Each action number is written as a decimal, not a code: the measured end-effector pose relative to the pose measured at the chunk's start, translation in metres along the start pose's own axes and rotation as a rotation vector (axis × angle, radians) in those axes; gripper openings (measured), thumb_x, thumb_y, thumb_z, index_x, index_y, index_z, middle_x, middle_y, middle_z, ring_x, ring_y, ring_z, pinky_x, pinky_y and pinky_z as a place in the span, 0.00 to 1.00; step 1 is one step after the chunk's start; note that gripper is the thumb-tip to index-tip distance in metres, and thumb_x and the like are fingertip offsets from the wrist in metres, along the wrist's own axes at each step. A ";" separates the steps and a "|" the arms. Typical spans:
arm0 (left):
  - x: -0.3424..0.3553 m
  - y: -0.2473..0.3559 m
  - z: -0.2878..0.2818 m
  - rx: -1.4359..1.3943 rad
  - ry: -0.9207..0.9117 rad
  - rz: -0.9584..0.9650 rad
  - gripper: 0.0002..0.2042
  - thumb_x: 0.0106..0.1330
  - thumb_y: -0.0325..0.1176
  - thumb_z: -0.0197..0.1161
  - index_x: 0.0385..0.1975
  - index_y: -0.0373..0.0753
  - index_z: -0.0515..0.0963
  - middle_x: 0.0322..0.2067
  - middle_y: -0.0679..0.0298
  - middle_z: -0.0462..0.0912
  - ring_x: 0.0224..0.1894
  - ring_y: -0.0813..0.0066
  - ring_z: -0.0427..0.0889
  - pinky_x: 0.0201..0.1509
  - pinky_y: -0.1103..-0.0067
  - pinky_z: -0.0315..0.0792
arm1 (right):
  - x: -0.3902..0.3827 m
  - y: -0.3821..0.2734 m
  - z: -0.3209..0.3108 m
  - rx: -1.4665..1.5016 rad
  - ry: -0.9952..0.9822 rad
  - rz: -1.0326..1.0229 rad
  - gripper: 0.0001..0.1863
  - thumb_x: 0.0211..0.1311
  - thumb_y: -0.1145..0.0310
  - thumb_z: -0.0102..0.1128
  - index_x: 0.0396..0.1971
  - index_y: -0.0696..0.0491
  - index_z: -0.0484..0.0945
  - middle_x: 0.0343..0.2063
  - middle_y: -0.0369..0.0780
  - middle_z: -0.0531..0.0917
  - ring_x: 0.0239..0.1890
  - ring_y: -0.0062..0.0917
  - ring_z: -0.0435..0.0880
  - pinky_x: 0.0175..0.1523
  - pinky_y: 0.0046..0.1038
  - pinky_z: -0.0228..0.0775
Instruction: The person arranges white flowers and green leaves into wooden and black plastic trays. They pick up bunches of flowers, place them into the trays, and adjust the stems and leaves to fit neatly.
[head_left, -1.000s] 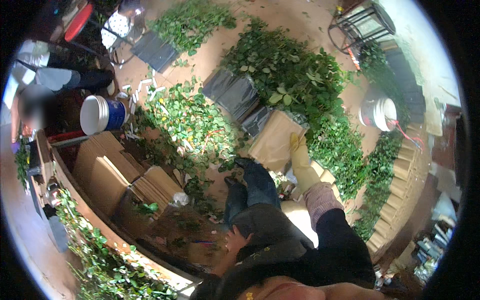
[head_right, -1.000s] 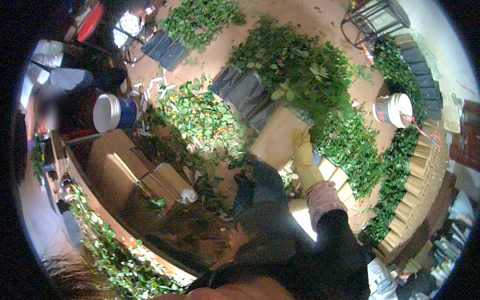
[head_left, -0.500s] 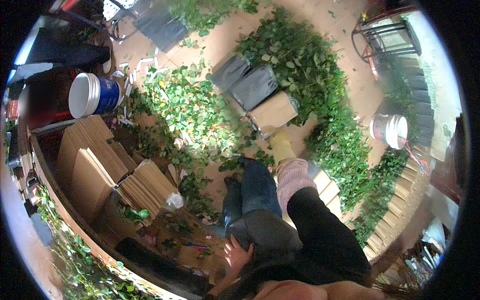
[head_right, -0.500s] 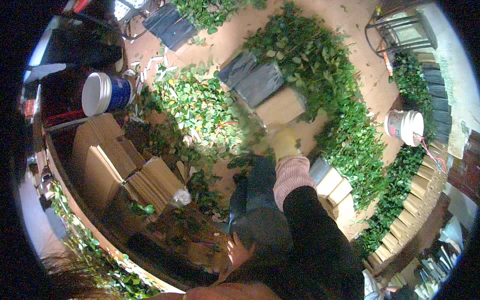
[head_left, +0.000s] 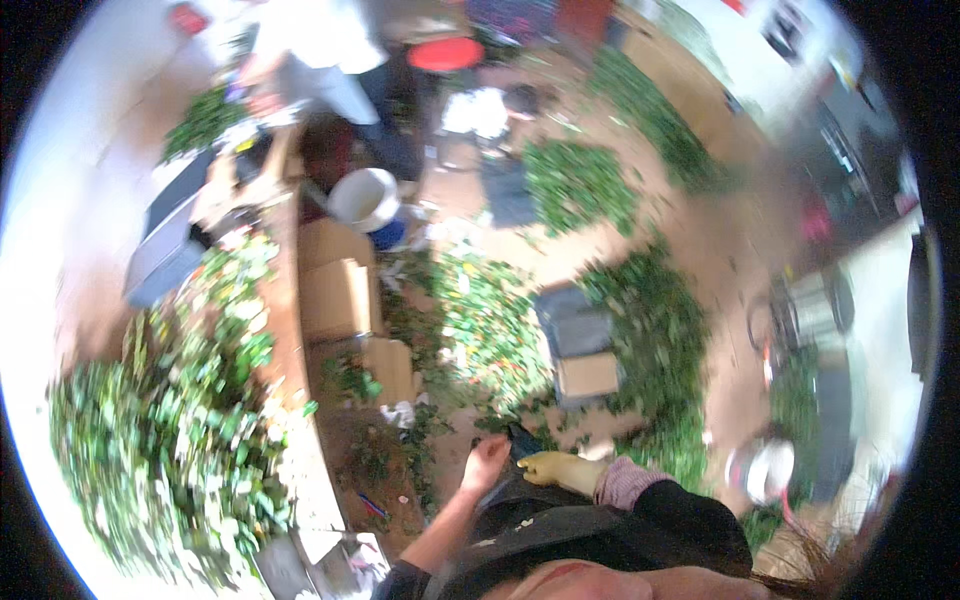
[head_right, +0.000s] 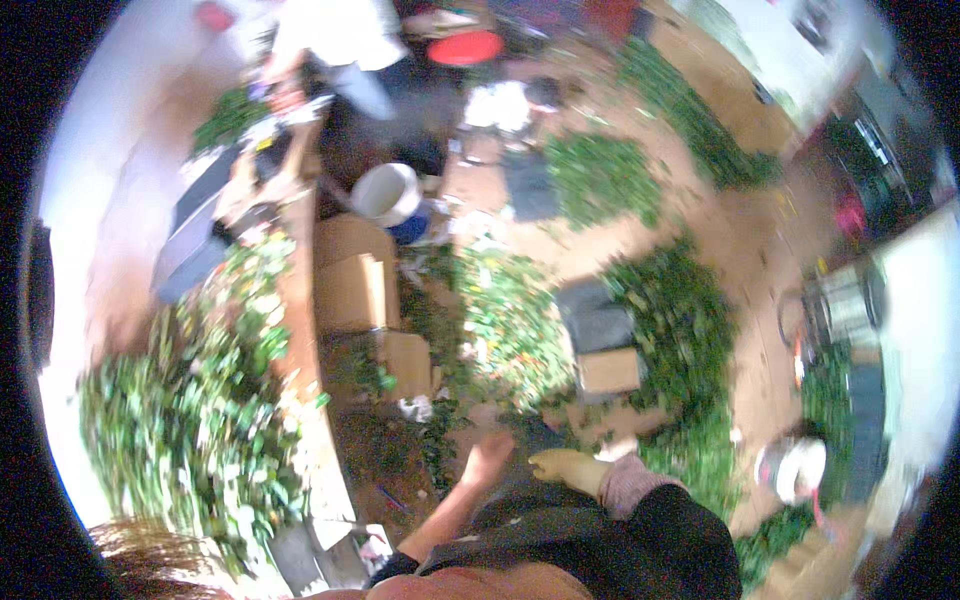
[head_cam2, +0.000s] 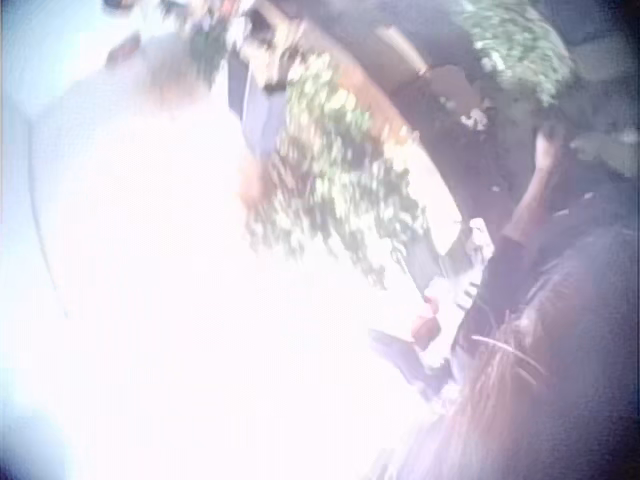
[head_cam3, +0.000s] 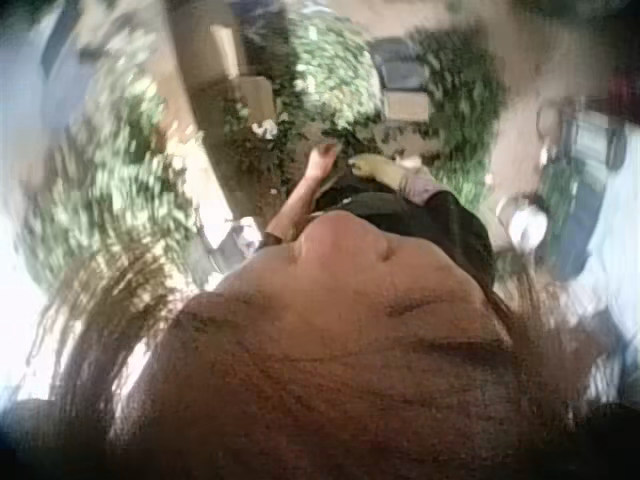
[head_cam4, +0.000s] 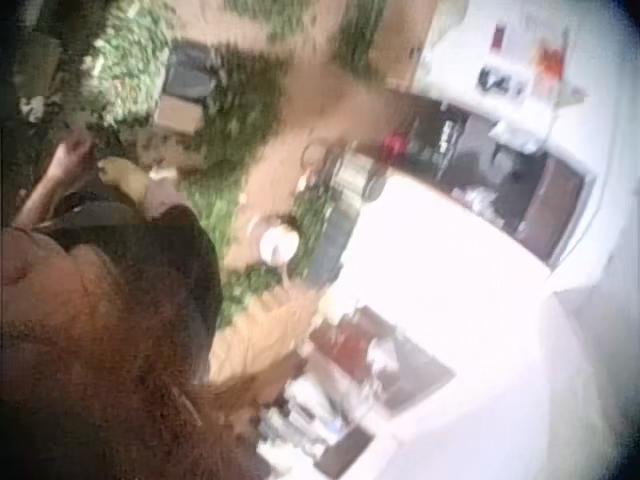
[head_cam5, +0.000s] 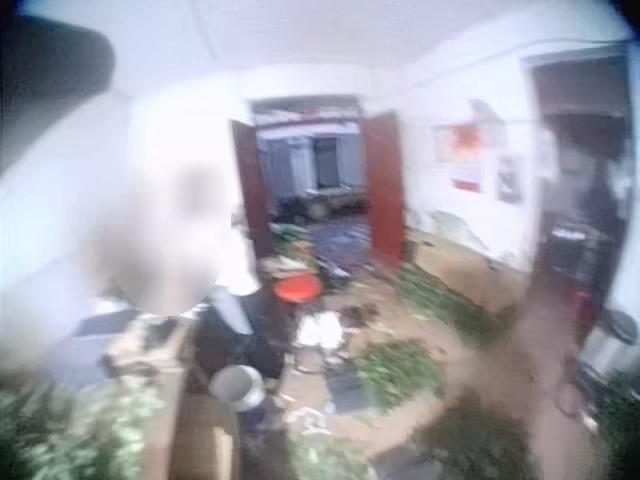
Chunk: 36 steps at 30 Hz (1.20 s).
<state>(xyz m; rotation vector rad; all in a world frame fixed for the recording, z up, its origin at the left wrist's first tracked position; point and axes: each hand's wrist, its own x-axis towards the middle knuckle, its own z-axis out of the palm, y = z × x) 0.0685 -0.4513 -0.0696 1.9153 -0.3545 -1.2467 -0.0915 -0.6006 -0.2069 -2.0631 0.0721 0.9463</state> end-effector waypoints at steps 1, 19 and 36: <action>-0.006 0.064 -0.022 -0.375 -0.053 0.076 0.23 0.73 0.46 0.63 0.58 0.34 0.75 0.53 0.52 0.81 0.56 0.65 0.80 0.63 0.69 0.71 | -0.014 -0.027 -0.031 -0.027 0.010 -0.006 0.29 0.67 0.50 0.54 0.65 0.47 0.74 0.61 0.48 0.79 0.61 0.43 0.79 0.66 0.40 0.70; -0.404 0.320 -0.110 -0.681 -0.432 1.543 0.22 0.81 0.45 0.44 0.56 0.32 0.75 0.51 0.55 0.79 0.55 0.65 0.77 0.62 0.68 0.70 | 0.023 -0.249 -0.154 -0.321 -0.088 -0.257 0.23 0.72 0.57 0.54 0.62 0.52 0.75 0.52 0.47 0.84 0.51 0.35 0.85 0.57 0.36 0.76; -0.705 -0.266 -0.146 0.309 2.229 -0.909 0.22 0.58 0.34 0.69 0.53 0.36 0.76 0.52 0.49 0.76 0.58 0.47 0.75 0.57 0.60 0.76 | 0.033 -0.621 0.075 -0.790 -0.335 -1.481 0.32 0.62 0.55 0.69 0.64 0.51 0.75 0.49 0.51 0.84 0.50 0.50 0.83 0.58 0.44 0.73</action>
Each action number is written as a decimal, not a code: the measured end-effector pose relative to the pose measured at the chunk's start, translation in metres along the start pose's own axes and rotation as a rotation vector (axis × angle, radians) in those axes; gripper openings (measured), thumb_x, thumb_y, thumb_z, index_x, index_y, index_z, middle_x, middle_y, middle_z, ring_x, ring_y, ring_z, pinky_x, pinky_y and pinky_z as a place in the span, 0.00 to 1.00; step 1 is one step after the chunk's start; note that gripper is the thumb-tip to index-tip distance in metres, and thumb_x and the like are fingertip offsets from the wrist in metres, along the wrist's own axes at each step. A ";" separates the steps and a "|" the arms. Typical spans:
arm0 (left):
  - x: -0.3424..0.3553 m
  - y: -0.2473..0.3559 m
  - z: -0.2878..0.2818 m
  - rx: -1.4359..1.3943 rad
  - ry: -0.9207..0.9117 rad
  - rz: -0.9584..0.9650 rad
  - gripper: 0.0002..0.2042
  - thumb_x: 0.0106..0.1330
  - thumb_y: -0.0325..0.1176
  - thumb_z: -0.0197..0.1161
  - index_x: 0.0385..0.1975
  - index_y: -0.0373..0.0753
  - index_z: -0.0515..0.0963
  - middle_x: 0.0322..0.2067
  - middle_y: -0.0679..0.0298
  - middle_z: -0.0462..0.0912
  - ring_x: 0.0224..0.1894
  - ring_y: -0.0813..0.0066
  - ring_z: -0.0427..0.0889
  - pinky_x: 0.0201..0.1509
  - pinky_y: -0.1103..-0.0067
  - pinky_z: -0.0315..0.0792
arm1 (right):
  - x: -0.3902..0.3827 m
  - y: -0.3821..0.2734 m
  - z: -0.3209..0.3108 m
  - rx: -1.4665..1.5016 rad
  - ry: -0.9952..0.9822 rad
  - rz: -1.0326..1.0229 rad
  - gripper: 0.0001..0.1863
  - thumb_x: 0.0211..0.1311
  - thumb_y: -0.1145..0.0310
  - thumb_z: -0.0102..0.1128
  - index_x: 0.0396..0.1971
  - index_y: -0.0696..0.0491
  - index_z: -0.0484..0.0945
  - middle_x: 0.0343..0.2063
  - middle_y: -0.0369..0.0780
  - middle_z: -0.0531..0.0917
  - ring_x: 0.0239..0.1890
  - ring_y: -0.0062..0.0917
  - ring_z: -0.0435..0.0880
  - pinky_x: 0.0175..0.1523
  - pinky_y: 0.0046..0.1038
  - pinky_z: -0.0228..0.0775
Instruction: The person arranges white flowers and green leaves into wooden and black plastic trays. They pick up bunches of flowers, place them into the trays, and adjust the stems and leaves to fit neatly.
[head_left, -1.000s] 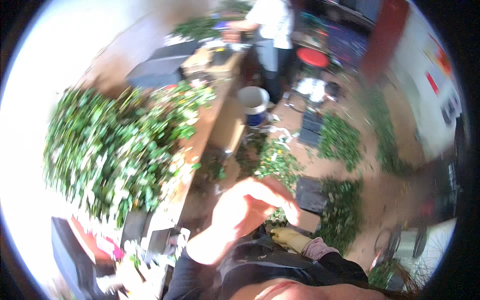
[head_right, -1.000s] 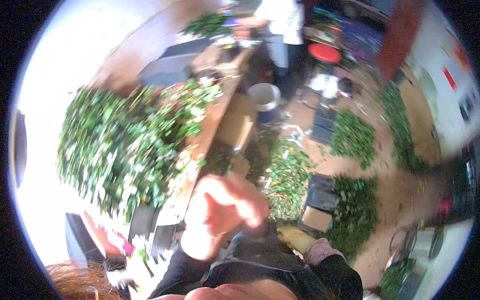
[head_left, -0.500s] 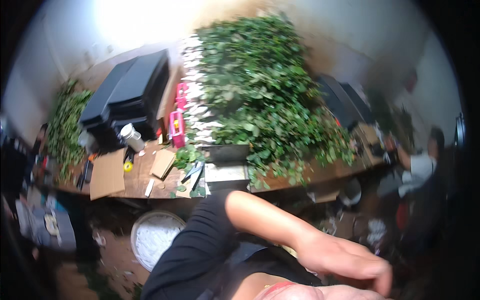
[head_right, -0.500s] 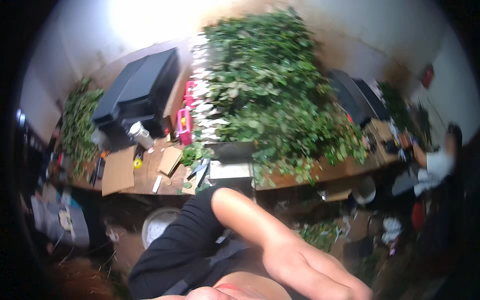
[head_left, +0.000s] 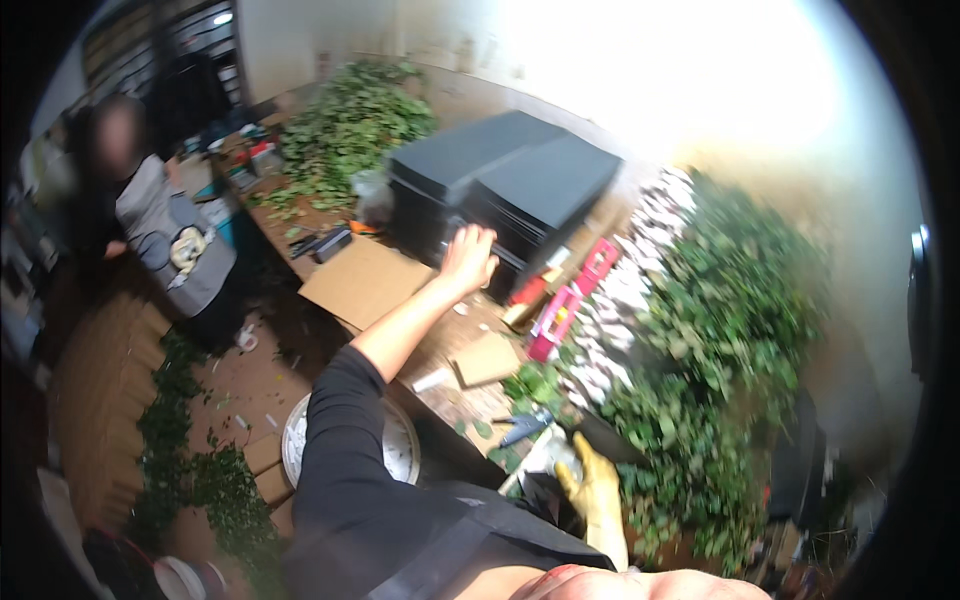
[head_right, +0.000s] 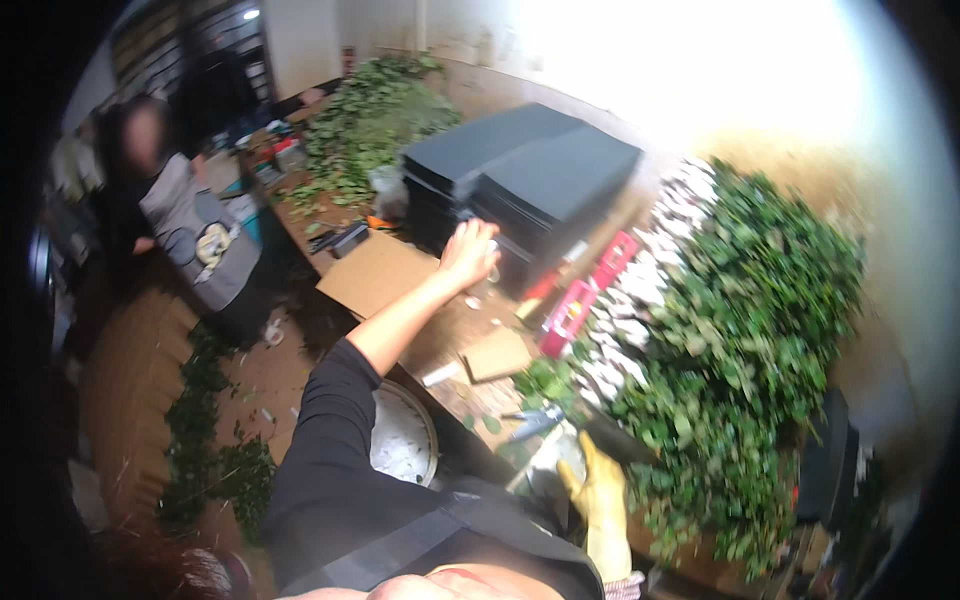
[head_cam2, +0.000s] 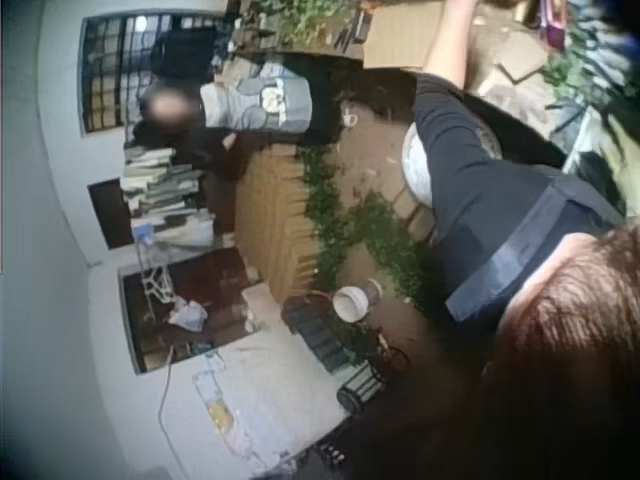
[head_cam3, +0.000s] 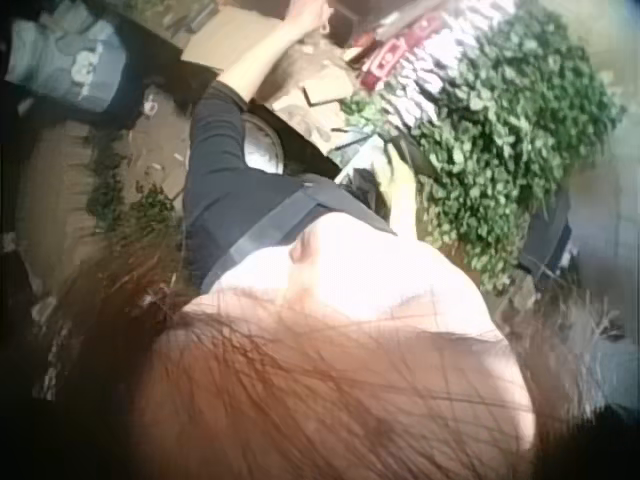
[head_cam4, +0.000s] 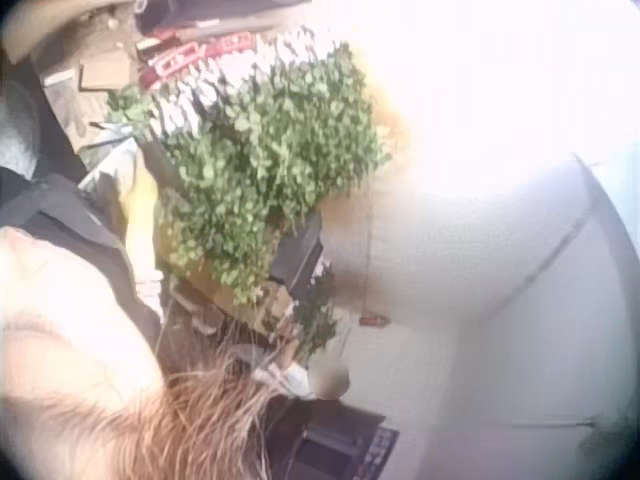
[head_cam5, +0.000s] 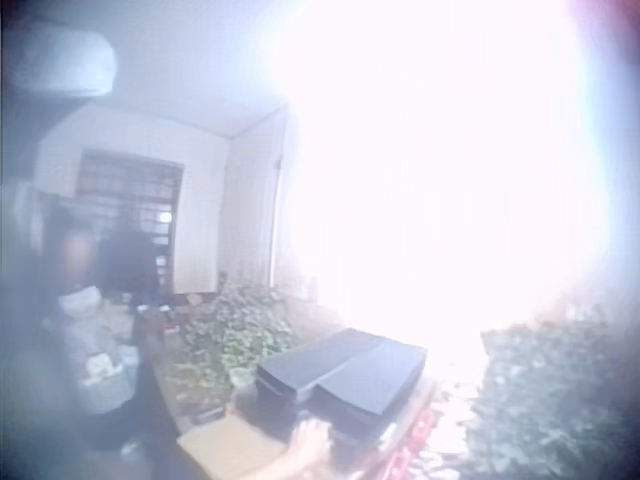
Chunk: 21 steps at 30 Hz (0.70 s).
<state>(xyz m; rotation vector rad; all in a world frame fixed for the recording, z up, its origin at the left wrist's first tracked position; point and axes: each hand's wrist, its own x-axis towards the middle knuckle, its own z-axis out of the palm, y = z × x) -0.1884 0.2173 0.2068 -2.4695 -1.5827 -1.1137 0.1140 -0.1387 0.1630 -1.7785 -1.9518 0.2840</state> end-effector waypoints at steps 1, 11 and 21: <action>0.019 -0.036 -0.011 0.092 0.108 -0.001 0.25 0.57 0.33 0.71 0.56 0.38 0.74 0.56 0.50 0.74 0.61 0.48 0.72 0.60 0.60 0.74 | 0.004 -0.006 0.011 0.092 -0.144 0.177 0.30 0.64 0.54 0.67 0.63 0.51 0.75 0.51 0.51 0.84 0.52 0.47 0.83 0.60 0.41 0.73; 0.130 -0.133 -0.041 0.461 -0.192 0.028 0.22 0.50 0.36 0.78 0.46 0.42 0.81 0.49 0.62 0.81 0.57 0.59 0.76 0.58 0.64 0.77 | -0.026 0.060 0.067 0.495 -0.101 0.297 0.25 0.70 0.62 0.65 0.61 0.60 0.76 0.50 0.46 0.85 0.51 0.28 0.84 0.57 0.29 0.75; 0.154 -0.130 -0.071 0.455 -0.323 -0.066 0.10 0.63 0.41 0.63 0.38 0.45 0.86 0.38 0.56 0.87 0.44 0.53 0.86 0.48 0.60 0.79 | 0.002 0.011 0.016 0.340 -0.287 0.414 0.25 0.71 0.59 0.59 0.63 0.53 0.76 0.55 0.49 0.83 0.57 0.37 0.83 0.62 0.33 0.73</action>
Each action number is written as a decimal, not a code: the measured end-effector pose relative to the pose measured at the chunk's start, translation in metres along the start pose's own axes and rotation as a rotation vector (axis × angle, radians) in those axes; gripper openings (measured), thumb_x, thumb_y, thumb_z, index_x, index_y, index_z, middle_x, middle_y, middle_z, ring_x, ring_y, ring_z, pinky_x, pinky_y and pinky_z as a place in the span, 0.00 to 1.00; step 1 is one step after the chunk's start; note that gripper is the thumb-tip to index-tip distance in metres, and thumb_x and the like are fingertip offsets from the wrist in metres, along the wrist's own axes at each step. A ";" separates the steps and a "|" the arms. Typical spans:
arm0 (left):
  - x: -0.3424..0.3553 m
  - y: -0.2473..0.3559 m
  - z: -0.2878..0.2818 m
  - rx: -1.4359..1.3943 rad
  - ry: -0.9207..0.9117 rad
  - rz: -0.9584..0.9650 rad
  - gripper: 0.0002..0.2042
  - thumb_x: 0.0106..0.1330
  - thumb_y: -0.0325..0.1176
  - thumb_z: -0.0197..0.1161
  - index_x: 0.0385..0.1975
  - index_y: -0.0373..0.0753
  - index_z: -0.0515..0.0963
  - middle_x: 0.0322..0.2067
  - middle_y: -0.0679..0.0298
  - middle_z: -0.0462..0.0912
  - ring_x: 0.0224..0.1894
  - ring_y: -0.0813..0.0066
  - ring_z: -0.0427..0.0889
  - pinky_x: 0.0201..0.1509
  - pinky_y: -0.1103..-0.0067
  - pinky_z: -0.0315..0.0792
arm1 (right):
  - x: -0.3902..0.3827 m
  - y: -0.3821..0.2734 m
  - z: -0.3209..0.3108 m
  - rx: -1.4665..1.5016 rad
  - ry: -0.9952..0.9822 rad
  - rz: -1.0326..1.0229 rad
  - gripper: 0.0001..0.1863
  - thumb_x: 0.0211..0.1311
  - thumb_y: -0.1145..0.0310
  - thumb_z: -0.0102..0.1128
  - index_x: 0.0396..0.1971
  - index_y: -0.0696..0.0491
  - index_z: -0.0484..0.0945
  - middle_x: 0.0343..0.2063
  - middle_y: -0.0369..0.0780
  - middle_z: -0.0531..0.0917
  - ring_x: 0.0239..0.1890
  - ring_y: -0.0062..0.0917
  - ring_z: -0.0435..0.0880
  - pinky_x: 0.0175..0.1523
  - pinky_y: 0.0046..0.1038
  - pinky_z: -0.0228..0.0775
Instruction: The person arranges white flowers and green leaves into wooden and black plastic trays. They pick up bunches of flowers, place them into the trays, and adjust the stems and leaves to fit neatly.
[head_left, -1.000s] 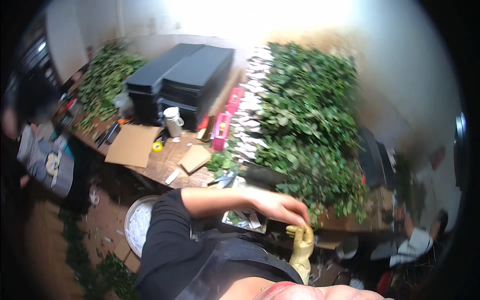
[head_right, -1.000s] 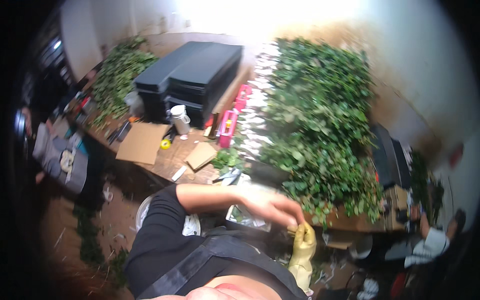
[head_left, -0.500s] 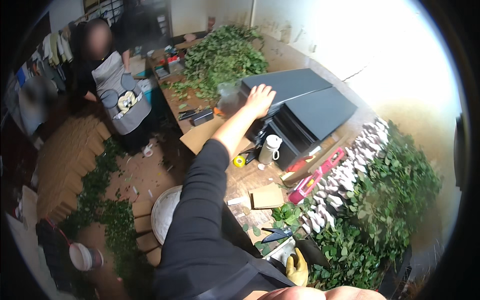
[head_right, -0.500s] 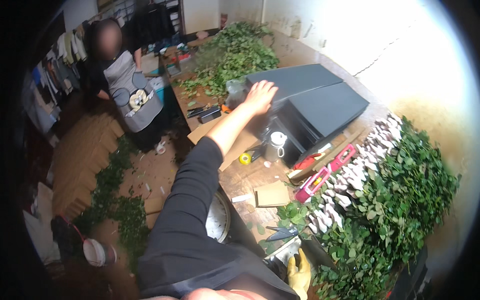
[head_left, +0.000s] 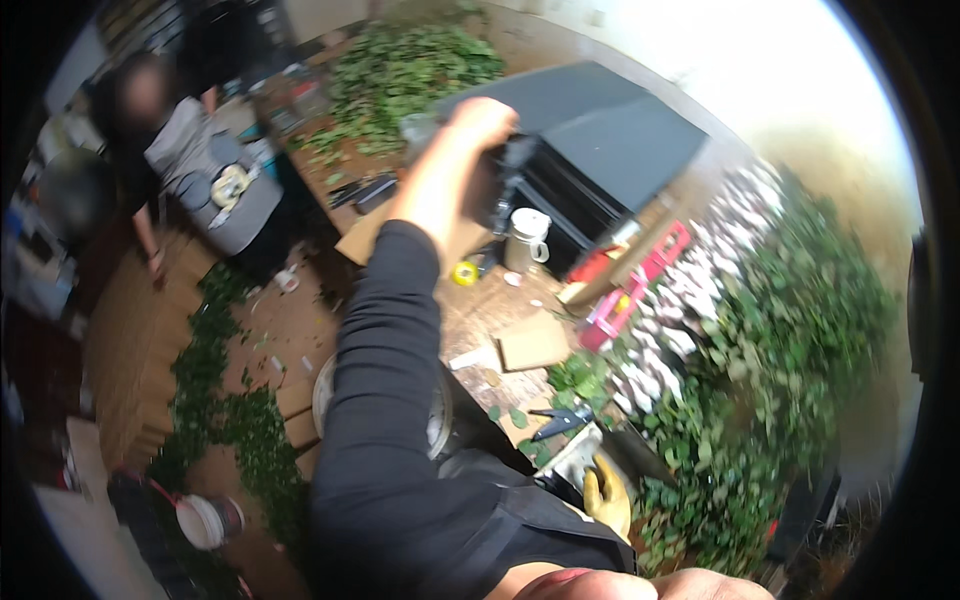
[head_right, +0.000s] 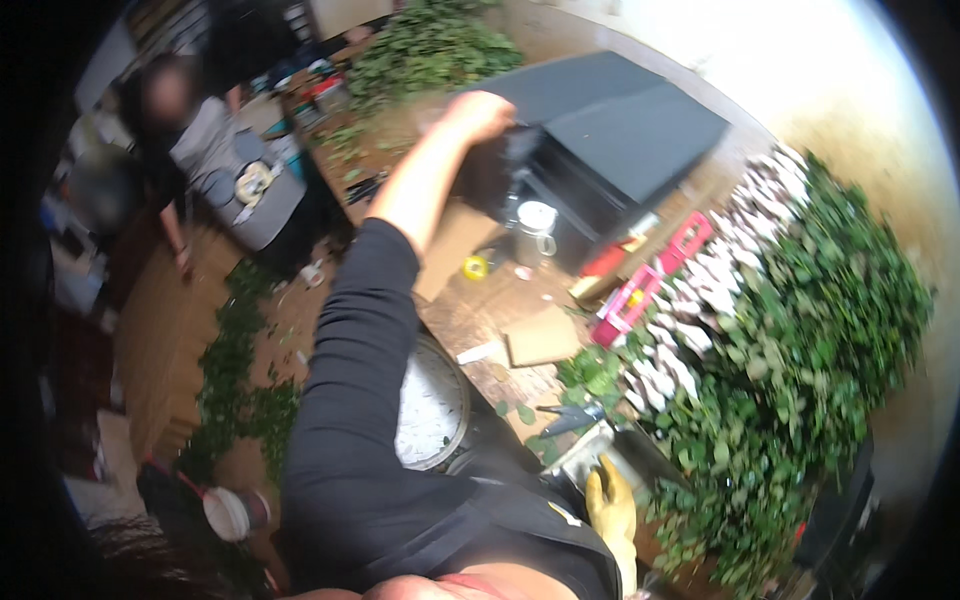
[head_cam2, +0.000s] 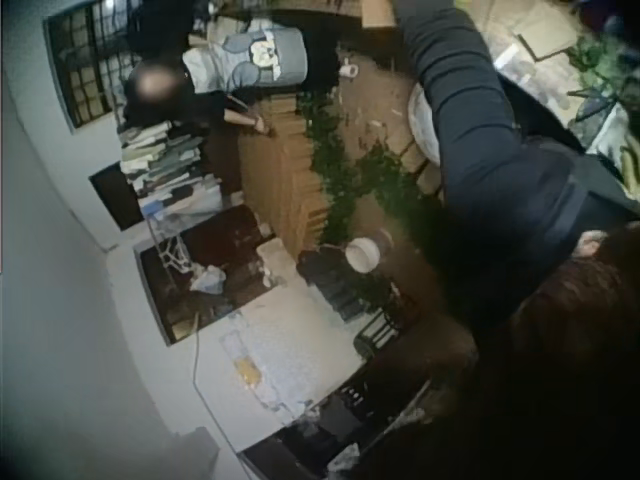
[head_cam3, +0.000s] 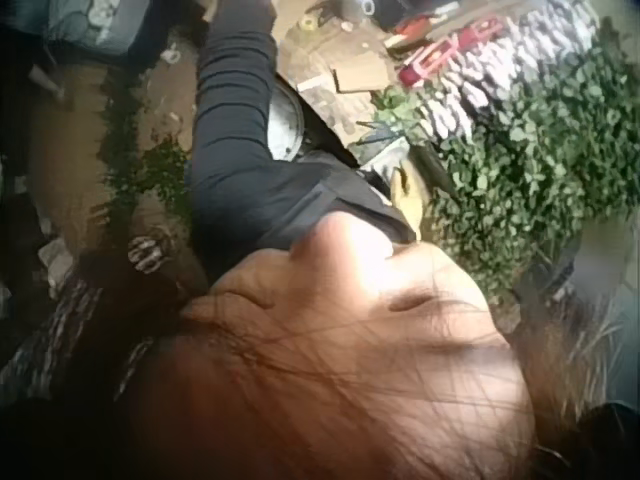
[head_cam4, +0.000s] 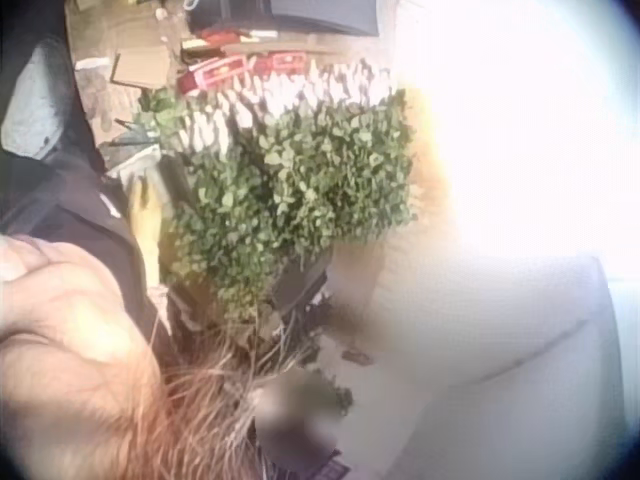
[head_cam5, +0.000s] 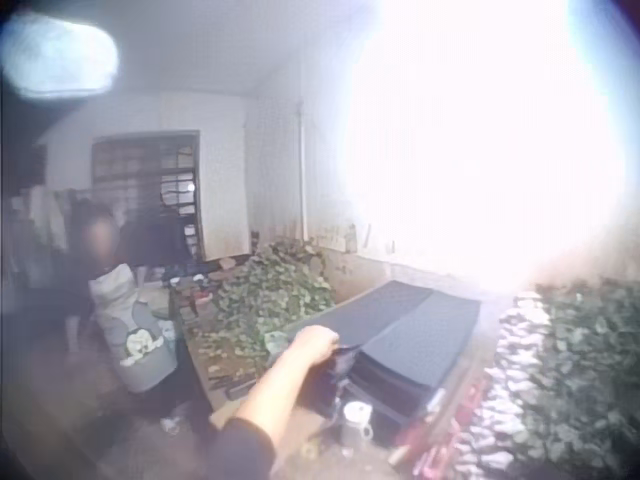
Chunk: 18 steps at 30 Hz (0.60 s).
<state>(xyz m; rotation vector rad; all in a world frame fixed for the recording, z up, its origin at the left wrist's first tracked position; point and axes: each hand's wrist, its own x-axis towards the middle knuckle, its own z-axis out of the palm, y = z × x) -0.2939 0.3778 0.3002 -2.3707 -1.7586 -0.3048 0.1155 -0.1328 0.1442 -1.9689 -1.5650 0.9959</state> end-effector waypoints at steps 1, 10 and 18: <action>-0.006 0.002 -0.009 -0.052 0.149 -0.019 0.09 0.64 0.40 0.63 0.38 0.45 0.86 0.39 0.57 0.87 0.43 0.55 0.86 0.47 0.62 0.80 | -0.002 -0.006 -0.002 0.059 -0.004 0.039 0.25 0.71 0.59 0.59 0.64 0.53 0.75 0.56 0.50 0.83 0.58 0.37 0.83 0.63 0.33 0.72; -0.118 0.233 -0.114 -1.016 0.611 0.307 0.17 0.63 0.29 0.66 0.51 0.41 0.74 0.32 0.64 0.80 0.29 0.80 0.80 0.32 0.81 0.76 | -0.005 -0.028 -0.029 0.195 0.184 -0.317 0.38 0.65 0.58 0.69 0.71 0.53 0.64 0.65 0.51 0.74 0.66 0.38 0.74 0.72 0.35 0.63; -0.309 0.438 -0.087 -1.288 0.734 0.983 0.22 0.57 0.26 0.69 0.50 0.42 0.70 0.41 0.60 0.78 0.38 0.60 0.81 0.43 0.64 0.79 | -0.016 -0.067 -0.142 0.003 0.791 -0.817 0.30 0.67 0.63 0.59 0.64 0.64 0.69 0.61 0.53 0.77 0.63 0.45 0.77 0.70 0.42 0.66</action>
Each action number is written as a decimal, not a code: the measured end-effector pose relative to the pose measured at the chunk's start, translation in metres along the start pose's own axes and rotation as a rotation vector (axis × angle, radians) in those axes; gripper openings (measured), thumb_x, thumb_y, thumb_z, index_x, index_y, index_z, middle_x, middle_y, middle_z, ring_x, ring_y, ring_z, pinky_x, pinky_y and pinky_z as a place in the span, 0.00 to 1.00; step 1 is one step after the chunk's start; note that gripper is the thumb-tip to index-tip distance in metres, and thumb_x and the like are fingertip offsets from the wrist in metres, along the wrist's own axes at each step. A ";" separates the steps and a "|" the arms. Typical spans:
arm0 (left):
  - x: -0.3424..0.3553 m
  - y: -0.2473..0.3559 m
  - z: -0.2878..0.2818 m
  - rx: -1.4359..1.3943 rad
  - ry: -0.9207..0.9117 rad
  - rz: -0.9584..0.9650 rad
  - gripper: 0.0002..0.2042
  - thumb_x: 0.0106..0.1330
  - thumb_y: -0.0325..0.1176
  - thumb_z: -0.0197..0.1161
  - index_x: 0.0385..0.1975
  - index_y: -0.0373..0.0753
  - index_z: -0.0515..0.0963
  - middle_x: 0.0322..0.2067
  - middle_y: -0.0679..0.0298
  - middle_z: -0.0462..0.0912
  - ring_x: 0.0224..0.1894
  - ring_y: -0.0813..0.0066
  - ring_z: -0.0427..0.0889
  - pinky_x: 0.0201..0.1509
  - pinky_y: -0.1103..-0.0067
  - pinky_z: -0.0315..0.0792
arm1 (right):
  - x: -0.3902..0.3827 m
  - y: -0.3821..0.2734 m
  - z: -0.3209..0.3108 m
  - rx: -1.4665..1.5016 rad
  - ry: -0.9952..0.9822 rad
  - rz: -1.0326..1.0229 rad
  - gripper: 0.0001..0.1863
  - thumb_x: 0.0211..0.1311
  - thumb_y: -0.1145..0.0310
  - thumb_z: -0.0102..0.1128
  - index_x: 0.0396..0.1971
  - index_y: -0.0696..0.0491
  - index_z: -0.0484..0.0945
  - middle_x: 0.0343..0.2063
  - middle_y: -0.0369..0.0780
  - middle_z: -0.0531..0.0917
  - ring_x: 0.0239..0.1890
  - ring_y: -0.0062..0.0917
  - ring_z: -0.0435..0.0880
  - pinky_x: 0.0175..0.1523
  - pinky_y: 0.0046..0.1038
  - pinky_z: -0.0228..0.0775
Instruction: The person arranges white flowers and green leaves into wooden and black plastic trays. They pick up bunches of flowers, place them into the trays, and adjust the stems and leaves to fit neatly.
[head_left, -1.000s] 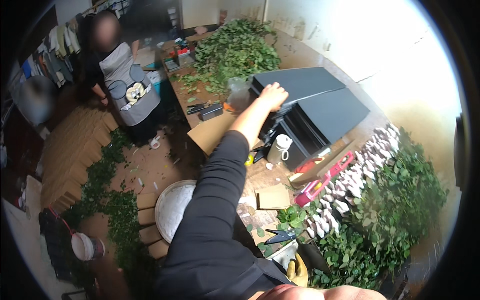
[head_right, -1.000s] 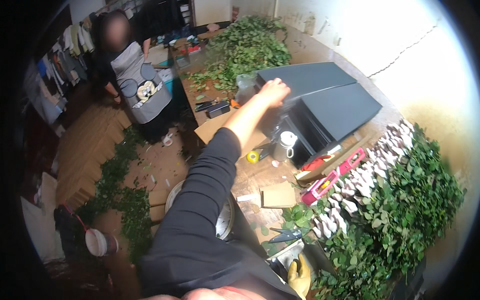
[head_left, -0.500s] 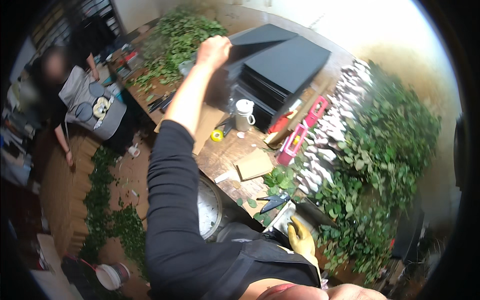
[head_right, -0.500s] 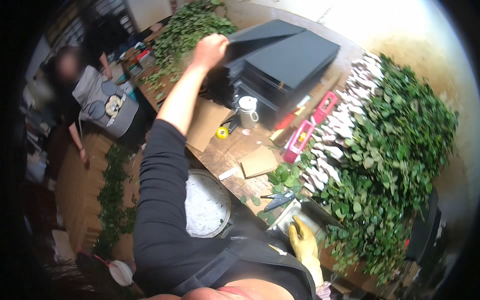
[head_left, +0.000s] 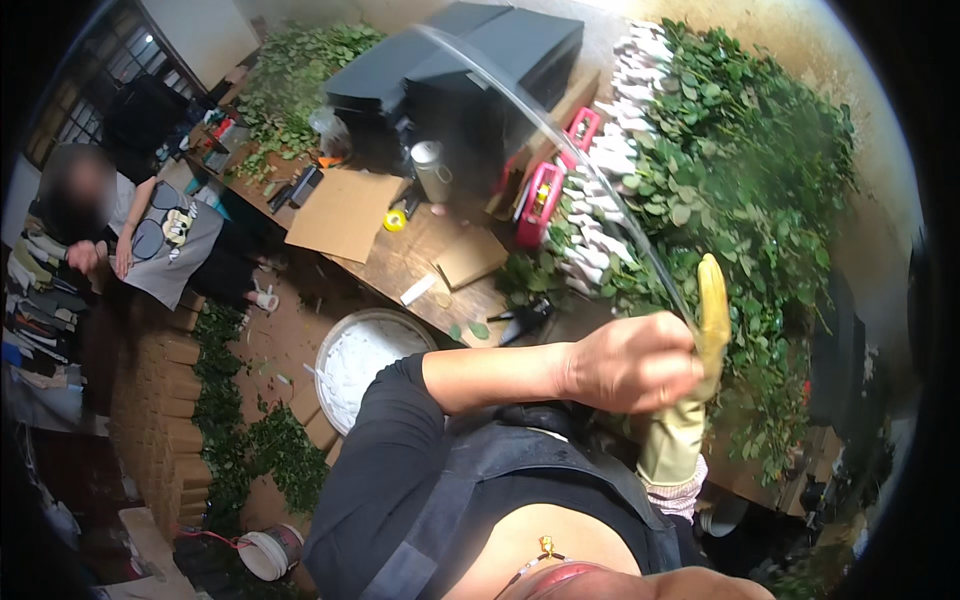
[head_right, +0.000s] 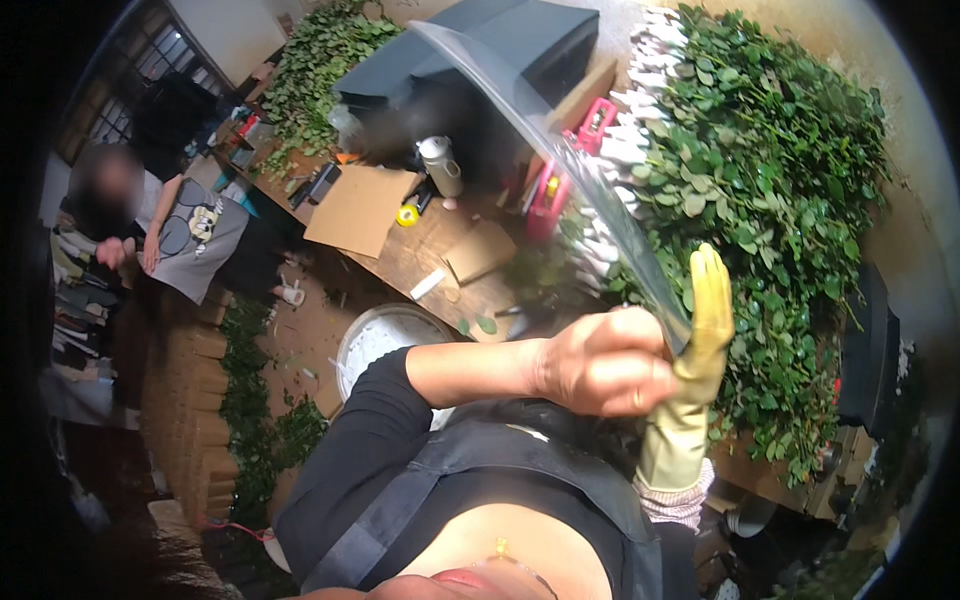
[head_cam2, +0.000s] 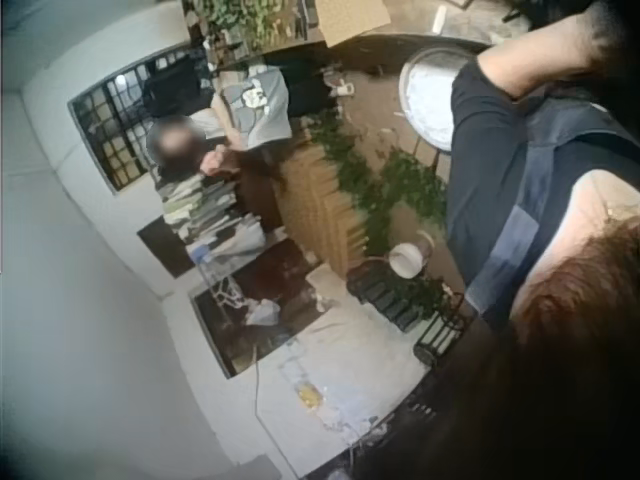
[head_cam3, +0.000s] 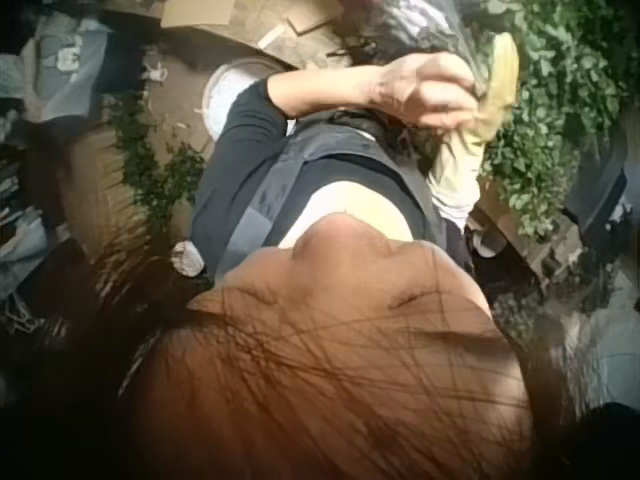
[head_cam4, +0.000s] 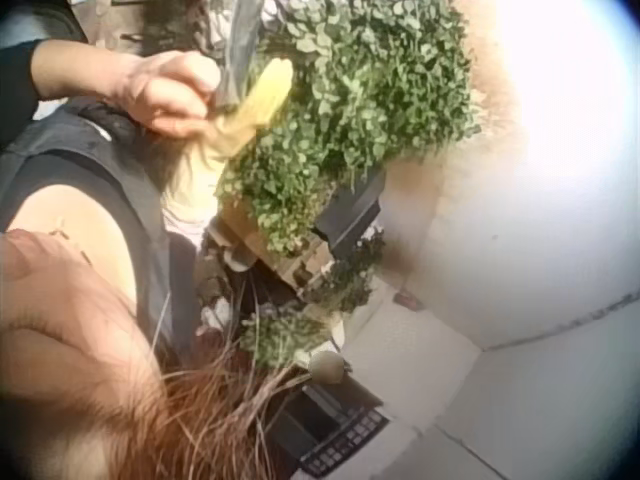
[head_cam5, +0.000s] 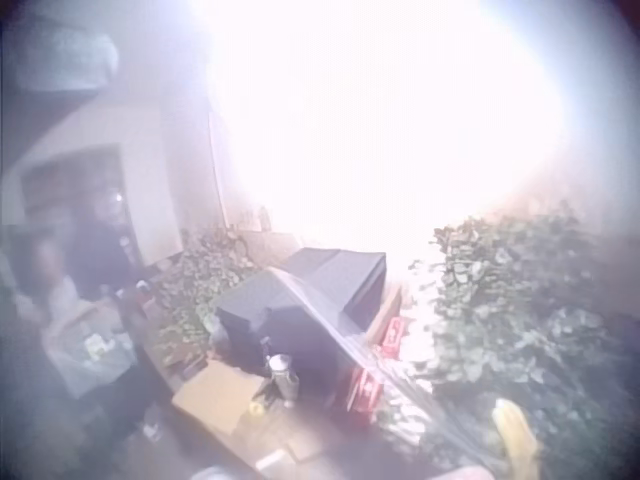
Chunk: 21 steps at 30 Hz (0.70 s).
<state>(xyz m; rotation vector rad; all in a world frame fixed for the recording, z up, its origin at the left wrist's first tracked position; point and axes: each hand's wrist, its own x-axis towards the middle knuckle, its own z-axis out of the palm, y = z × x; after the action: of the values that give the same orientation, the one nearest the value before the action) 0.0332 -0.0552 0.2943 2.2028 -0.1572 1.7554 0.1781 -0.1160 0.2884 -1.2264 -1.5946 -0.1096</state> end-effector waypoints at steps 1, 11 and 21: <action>0.006 0.000 0.006 -0.012 0.067 0.177 0.21 0.56 0.29 0.71 0.49 0.44 0.72 0.43 0.60 0.78 0.41 0.59 0.81 0.43 0.62 0.78 | 0.004 0.001 -0.016 -0.028 0.026 -0.033 0.29 0.67 0.63 0.59 0.64 0.64 0.70 0.60 0.53 0.77 0.62 0.44 0.77 0.68 0.42 0.67; -0.014 -0.082 -0.112 0.638 -0.536 -0.228 0.25 0.48 0.23 0.67 0.51 0.42 0.82 0.44 0.58 0.86 0.47 0.58 0.85 0.52 0.70 0.79 | -0.020 -0.001 -0.204 -0.253 0.224 -0.065 0.23 0.71 0.63 0.58 0.55 0.66 0.77 0.51 0.54 0.83 0.49 0.43 0.84 0.56 0.37 0.74; -0.040 -0.012 -0.016 -1.258 -0.700 -1.740 0.31 0.78 0.55 0.45 0.41 0.25 0.78 0.38 0.39 0.87 0.26 0.63 0.87 0.25 0.79 0.80 | 0.060 -0.061 -0.188 -0.680 -0.397 -0.100 0.15 0.64 0.70 0.65 0.48 0.60 0.84 0.40 0.45 0.89 0.35 0.38 0.88 0.41 0.32 0.76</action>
<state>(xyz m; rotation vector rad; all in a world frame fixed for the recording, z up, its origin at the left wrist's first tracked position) 0.0120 -0.0432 0.2567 0.9614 0.3329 -0.1929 0.2646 -0.2215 0.4437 -1.7647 -2.0518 -0.5352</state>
